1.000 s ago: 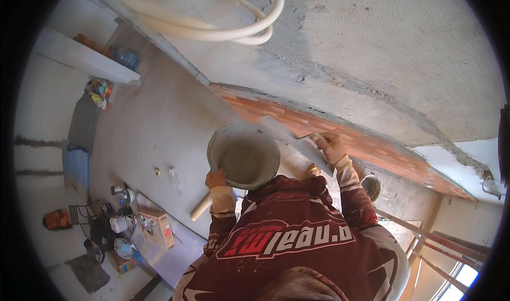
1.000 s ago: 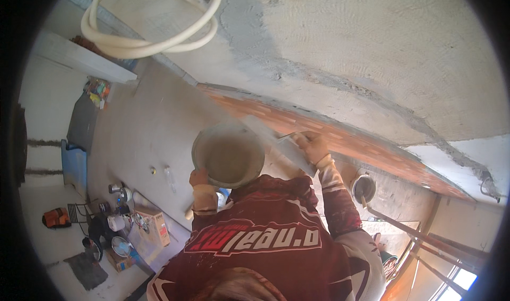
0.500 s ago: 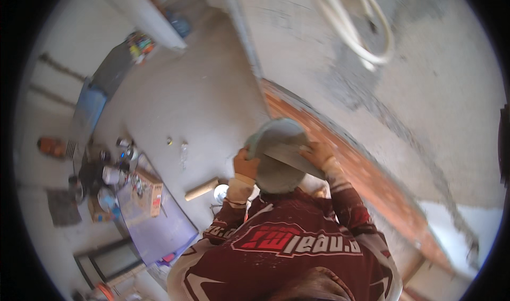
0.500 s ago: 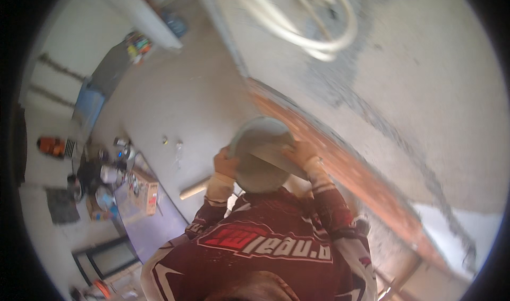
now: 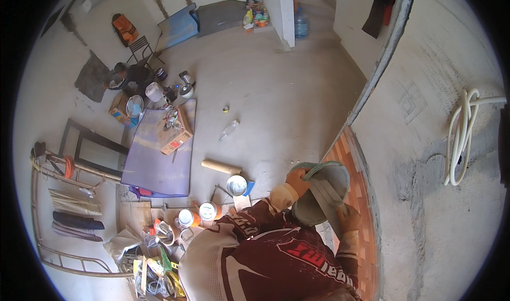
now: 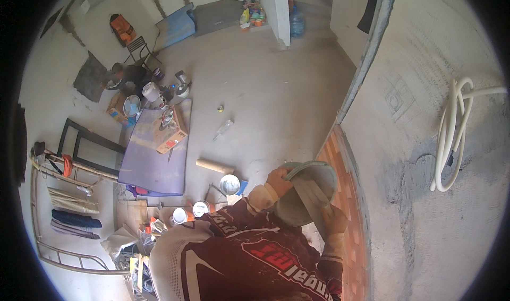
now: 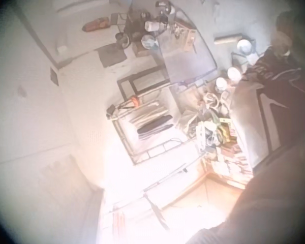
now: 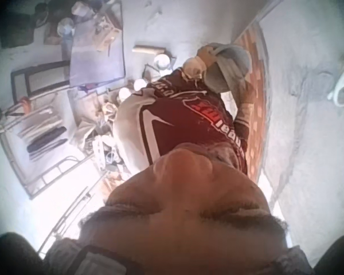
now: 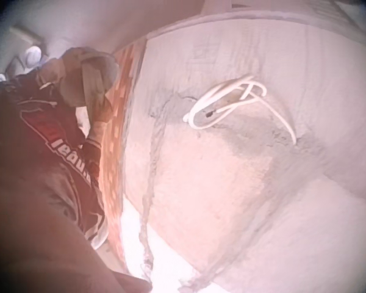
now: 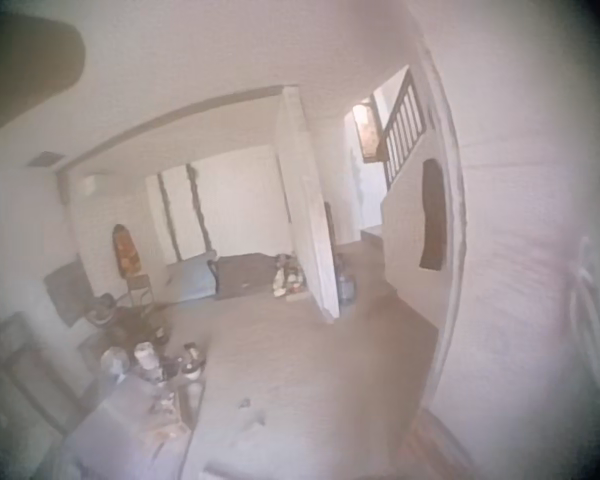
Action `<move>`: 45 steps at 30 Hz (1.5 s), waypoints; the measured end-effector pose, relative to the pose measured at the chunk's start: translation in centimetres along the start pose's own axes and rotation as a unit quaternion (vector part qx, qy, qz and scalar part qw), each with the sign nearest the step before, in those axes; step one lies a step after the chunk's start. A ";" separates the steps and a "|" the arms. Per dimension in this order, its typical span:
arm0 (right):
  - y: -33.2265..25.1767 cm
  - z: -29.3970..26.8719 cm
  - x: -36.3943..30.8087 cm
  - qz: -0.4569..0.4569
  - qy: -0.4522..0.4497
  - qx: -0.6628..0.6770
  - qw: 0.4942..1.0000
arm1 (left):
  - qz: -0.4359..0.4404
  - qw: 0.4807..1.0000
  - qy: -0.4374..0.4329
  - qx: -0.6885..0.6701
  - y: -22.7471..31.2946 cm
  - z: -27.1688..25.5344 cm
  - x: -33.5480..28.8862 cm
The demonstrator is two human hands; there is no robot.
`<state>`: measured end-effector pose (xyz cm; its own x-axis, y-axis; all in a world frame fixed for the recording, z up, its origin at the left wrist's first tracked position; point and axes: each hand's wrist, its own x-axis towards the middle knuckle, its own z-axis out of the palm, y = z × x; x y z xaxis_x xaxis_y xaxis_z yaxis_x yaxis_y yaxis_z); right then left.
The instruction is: The person scoops plaster from a bucket with a trowel and applies it to a ceiling area above a wooden beam. They repeatedly smooth the plaster along the beam's edge and the adjacent ceiling surface.
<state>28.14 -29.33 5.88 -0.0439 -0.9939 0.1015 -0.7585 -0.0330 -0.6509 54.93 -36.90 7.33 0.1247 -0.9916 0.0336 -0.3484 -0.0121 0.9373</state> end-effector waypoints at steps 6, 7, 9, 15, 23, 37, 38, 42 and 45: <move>-0.6 -0.2 -0.5 -0.026 0.017 -0.001 1.000 | 0.030 0.996 0.025 0.077 -2.3 0.4 0.2; -0.5 0.0 -0.6 -0.026 0.018 0.002 1.000 | 0.023 0.997 0.020 0.072 -2.7 0.5 0.0; -1.0 -0.4 -1.0 -0.007 0.001 0.015 1.000 | 0.011 0.998 0.006 0.061 -2.6 0.4 0.0; 0.0 0.1 -2.2 -0.020 0.026 0.023 0.999 | -0.010 1.000 -0.014 0.024 -0.7 0.3 0.4; -1.5 -2.0 -2.6 0.066 0.068 0.035 0.995 | -0.102 0.993 -0.042 -0.042 -4.0 0.5 1.2; 0.0 -5.7 -0.5 0.187 0.198 0.113 0.956 | -0.205 0.975 -0.026 -0.086 -3.2 0.6 1.2; 0.0 -5.9 -0.1 0.215 0.188 0.099 0.953 | -0.202 0.974 -0.017 -0.104 -4.3 0.7 1.2; 1.8 -5.4 2.3 0.239 0.185 0.090 0.949 | -0.226 0.965 0.011 -0.133 -3.0 0.1 0.6; 2.4 -5.4 3.7 0.250 0.193 0.072 0.946 | -0.235 0.967 0.031 -0.097 -2.6 -0.8 0.4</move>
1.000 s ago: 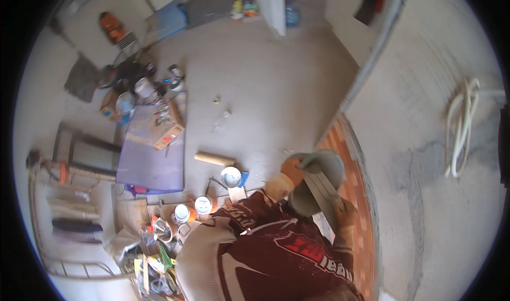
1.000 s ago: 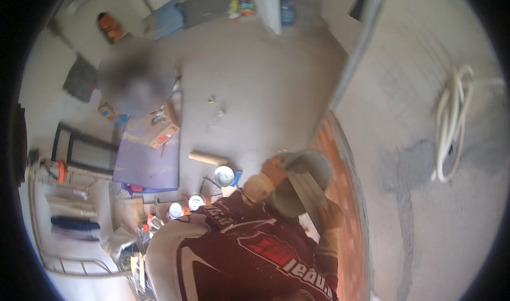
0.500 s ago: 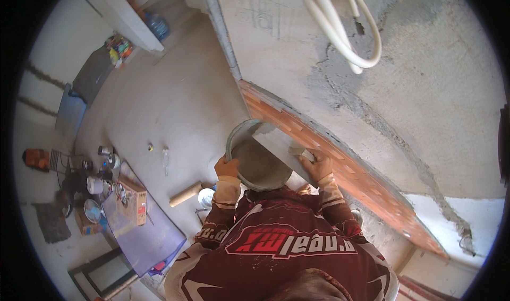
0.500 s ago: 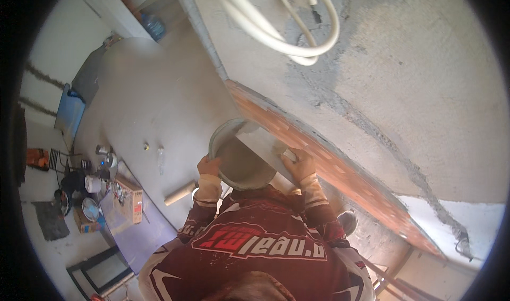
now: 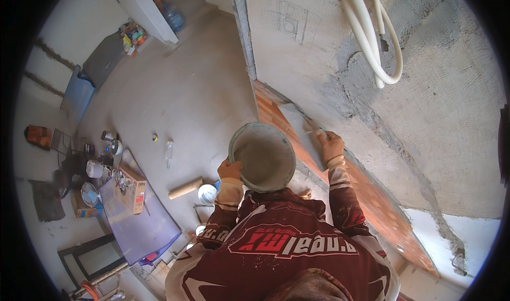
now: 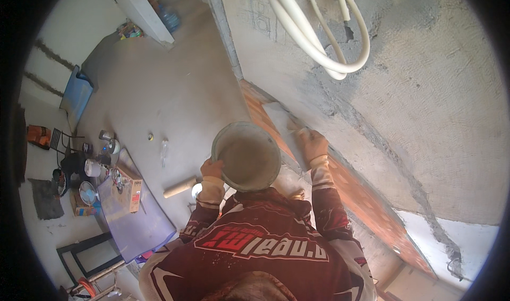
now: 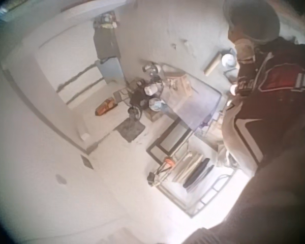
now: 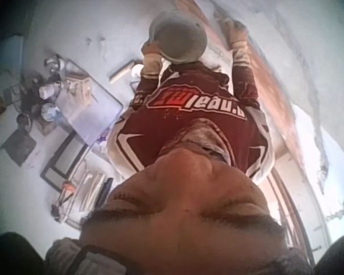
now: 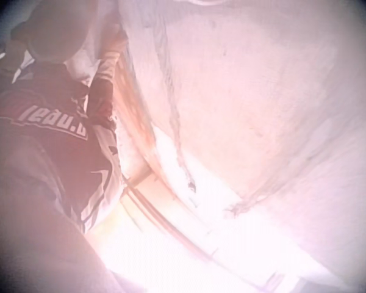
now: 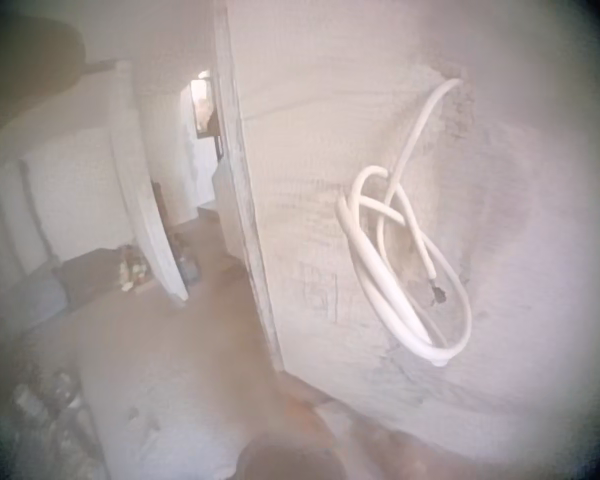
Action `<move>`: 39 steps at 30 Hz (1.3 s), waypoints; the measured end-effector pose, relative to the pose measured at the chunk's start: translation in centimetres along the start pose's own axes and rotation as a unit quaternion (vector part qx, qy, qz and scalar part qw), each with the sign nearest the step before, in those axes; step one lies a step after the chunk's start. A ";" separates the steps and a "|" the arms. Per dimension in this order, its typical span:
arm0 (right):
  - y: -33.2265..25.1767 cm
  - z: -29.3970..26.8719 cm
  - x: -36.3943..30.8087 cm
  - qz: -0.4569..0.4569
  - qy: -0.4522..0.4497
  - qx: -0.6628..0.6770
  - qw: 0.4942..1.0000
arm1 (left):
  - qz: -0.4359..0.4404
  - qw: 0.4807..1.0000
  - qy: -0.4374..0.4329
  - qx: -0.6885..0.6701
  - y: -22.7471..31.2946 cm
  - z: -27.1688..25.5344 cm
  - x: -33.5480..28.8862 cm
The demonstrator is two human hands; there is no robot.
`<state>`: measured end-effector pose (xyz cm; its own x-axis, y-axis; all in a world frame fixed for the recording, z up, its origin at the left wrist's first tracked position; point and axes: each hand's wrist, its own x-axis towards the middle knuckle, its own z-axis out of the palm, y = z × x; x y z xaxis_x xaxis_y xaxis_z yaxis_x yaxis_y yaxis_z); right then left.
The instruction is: The person scoops plaster from a bucket with a trowel and applies it to a ceiling area above a wooden beam. They repeatedly smooth the plaster along the beam's edge and the adjacent ceiling surface.
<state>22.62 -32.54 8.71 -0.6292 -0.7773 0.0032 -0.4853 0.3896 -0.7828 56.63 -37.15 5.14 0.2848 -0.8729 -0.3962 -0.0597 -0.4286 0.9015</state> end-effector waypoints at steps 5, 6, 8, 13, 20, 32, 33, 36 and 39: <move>-0.3 -1.2 1.0 0.038 -0.050 0.016 0.998 | -0.017 0.996 0.027 0.086 -0.4 -1.7 -0.1; -0.3 -1.5 1.2 0.038 -0.051 0.011 0.998 | -0.017 0.997 0.024 0.072 0.0 -1.7 -0.5; -0.4 -1.7 1.2 0.045 -0.056 0.018 0.997 | -0.010 0.997 0.057 0.051 -3.1 -2.5 1.4; -0.9 -1.2 1.2 0.047 -0.050 -0.005 0.998 | 0.008 0.996 0.054 0.069 -4.8 -3.2 2.2; 3.5 -0.4 1.1 -0.035 0.007 0.140 0.990 | 0.102 0.972 0.060 0.205 -0.7 -1.8 -0.4; 3.0 -1.7 1.5 -0.035 -0.044 0.027 0.998 | -0.018 0.991 0.121 0.060 -7.5 -1.3 1.1; 3.5 -1.6 1.8 -0.035 -0.044 0.036 0.998 | -0.017 0.992 0.121 0.044 -7.0 -1.3 1.0; 4.6 -1.5 2.3 -0.037 -0.047 0.040 0.997 | -0.020 0.993 0.114 0.020 -5.2 -2.3 -0.2; 4.2 -1.8 2.0 -0.055 -0.040 0.050 0.996 | -0.055 0.992 0.111 -0.022 -2.4 -3.5 -1.9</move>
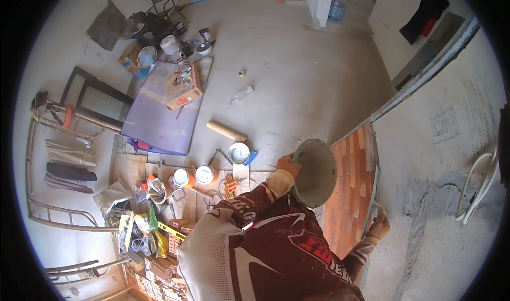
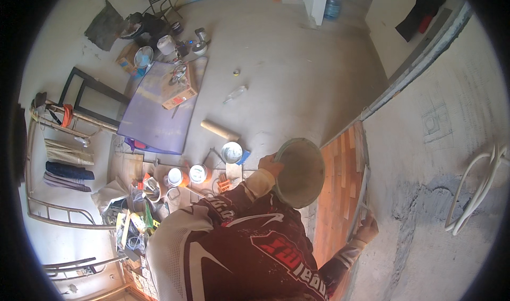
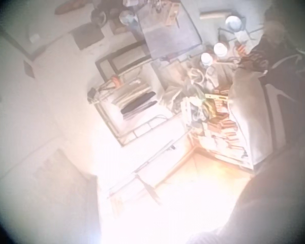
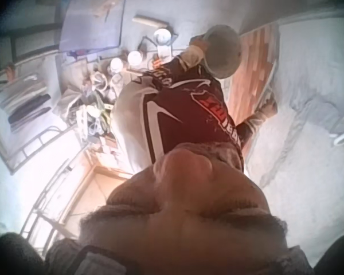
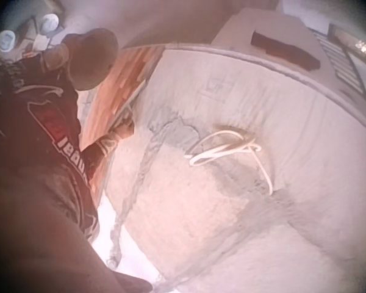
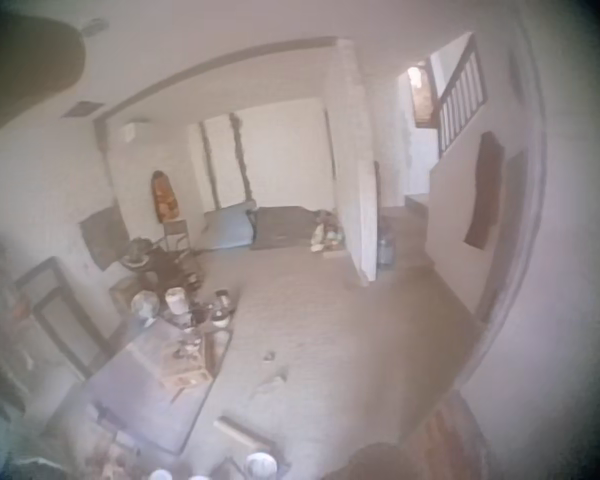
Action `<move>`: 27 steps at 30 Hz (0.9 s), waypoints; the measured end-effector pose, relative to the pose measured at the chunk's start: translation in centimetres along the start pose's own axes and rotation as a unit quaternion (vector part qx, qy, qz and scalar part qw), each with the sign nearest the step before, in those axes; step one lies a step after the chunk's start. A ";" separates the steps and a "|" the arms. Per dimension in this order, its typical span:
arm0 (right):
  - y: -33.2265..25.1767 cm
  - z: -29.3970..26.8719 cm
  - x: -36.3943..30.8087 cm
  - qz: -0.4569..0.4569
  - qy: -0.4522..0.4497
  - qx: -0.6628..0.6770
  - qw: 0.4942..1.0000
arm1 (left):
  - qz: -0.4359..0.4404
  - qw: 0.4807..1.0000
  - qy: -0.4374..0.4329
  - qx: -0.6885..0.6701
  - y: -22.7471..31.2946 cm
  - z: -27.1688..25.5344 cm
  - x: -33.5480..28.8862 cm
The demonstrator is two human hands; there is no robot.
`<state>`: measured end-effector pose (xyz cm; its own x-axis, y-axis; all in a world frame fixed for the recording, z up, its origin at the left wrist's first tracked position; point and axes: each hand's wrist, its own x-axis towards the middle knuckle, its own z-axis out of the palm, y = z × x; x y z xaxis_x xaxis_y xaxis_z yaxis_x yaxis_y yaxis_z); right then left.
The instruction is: The person scoops plaster from a bucket with a trowel and applies it to a ceiling area above a wooden beam. They repeatedly smooth the plaster along the beam's edge and the adjacent ceiling surface.
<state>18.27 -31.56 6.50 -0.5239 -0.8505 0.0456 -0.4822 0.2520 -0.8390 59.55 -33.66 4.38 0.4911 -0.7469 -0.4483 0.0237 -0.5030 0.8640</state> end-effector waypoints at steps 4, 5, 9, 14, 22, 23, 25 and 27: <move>1.3 -0.7 -0.4 0.047 -0.001 0.015 0.999 | -0.008 0.997 0.000 0.078 -1.1 -0.6 1.0; 2.0 0.0 -0.5 0.042 -0.012 0.033 0.999 | 0.029 0.993 0.010 0.115 -1.1 -1.0 1.1; 0.8 -0.1 -0.8 0.018 0.010 0.117 0.993 | 0.009 0.994 0.004 0.111 -2.1 -0.6 1.7; -0.3 -0.8 -0.3 0.070 -0.027 -0.012 0.997 | 0.013 0.997 0.030 0.066 -4.7 -1.2 3.6; -3.4 -1.4 -1.8 0.119 0.006 -0.024 0.993 | 0.009 0.993 -0.022 0.112 -1.4 -0.7 2.7; -3.6 -1.3 -2.0 0.123 0.003 -0.028 0.992 | 0.008 0.996 -0.026 0.085 -0.9 -0.6 2.3; -4.0 -1.2 -2.4 0.131 -0.005 -0.035 0.991 | 0.014 0.992 -0.034 0.120 -0.1 -0.9 2.0; -4.4 -0.9 -2.6 0.142 0.008 -0.015 0.990 | 0.020 0.991 -0.022 0.127 0.6 -0.8 1.5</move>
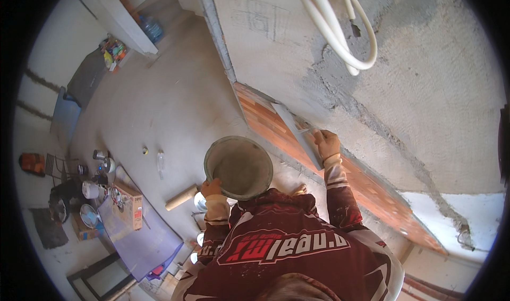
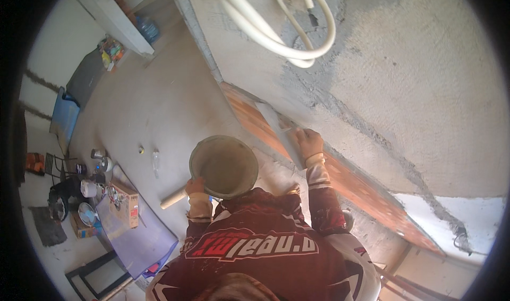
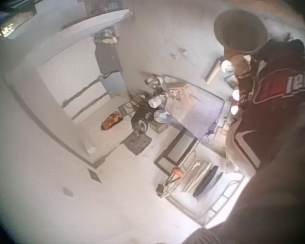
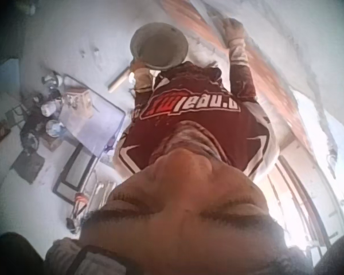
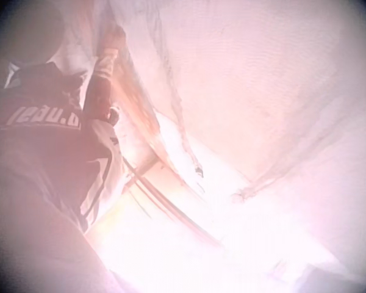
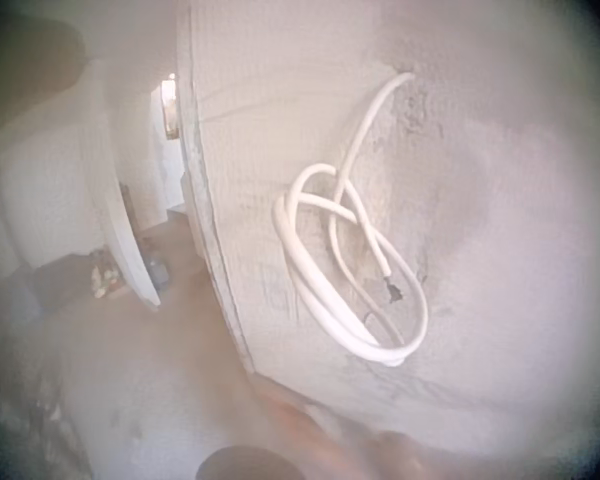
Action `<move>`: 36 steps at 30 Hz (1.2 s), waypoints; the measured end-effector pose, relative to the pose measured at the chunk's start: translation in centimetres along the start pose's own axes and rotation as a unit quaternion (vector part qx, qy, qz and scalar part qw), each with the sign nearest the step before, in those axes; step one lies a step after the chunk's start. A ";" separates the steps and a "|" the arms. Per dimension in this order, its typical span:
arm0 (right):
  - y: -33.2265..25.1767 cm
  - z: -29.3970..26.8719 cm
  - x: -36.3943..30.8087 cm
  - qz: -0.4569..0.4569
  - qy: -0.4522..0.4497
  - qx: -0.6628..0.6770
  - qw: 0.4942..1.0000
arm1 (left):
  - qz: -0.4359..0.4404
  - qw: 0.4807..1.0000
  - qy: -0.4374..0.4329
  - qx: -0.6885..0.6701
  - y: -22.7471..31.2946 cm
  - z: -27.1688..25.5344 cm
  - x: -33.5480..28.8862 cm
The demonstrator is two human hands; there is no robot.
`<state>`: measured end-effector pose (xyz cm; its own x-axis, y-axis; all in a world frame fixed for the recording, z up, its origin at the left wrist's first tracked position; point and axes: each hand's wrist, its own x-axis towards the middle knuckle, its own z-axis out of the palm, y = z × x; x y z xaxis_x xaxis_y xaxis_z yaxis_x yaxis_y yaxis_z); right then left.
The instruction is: The person scoops plaster from a bucket with a trowel and applies it to a ceiling area above a wooden beam. They repeatedly smooth the plaster along the beam's edge and the adjacent ceiling surface.
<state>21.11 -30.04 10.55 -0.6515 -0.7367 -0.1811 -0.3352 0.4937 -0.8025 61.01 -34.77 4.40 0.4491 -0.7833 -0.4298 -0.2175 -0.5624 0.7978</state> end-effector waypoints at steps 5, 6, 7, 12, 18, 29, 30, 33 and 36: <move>-0.2 1.0 -0.3 -0.014 0.004 0.004 1.000 | 0.006 1.000 -0.009 0.008 -3.3 -0.5 2.4; 0.3 1.3 -0.1 -0.022 0.002 -0.002 1.000 | 0.010 1.000 -0.006 0.028 -2.9 -0.2 2.3; 0.7 2.0 0.1 -0.032 -0.002 -0.008 0.999 | 0.014 0.999 0.000 0.048 -2.4 -0.2 1.8; 1.9 6.9 1.2 -0.053 0.027 0.064 0.996 | 0.021 1.000 -0.014 0.018 -2.8 -0.1 2.1; -0.3 5.6 0.3 -0.018 0.030 0.032 0.999 | 0.074 0.995 -0.050 0.047 -5.1 -0.4 3.8; 4.5 2.5 -2.9 0.013 0.035 0.155 0.987 | -0.018 0.996 0.000 -0.091 -0.7 0.5 0.1; 4.1 2.9 -2.5 0.017 0.029 0.144 0.989 | -0.010 0.999 0.001 -0.050 -0.3 0.6 0.0; 4.5 3.7 -1.8 0.024 0.042 0.150 0.988 | 0.031 0.998 -0.003 0.056 -0.5 0.8 0.7; 3.8 1.8 -2.8 0.047 0.055 0.141 0.987 | 0.068 0.994 -0.005 0.081 -2.7 0.8 3.0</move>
<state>22.88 -26.91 7.00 -0.7458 -0.6318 -0.2113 -0.0771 0.3970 -0.9146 62.30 -35.84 0.63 0.3981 -0.8568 -0.3278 -0.4124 -0.4864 0.7703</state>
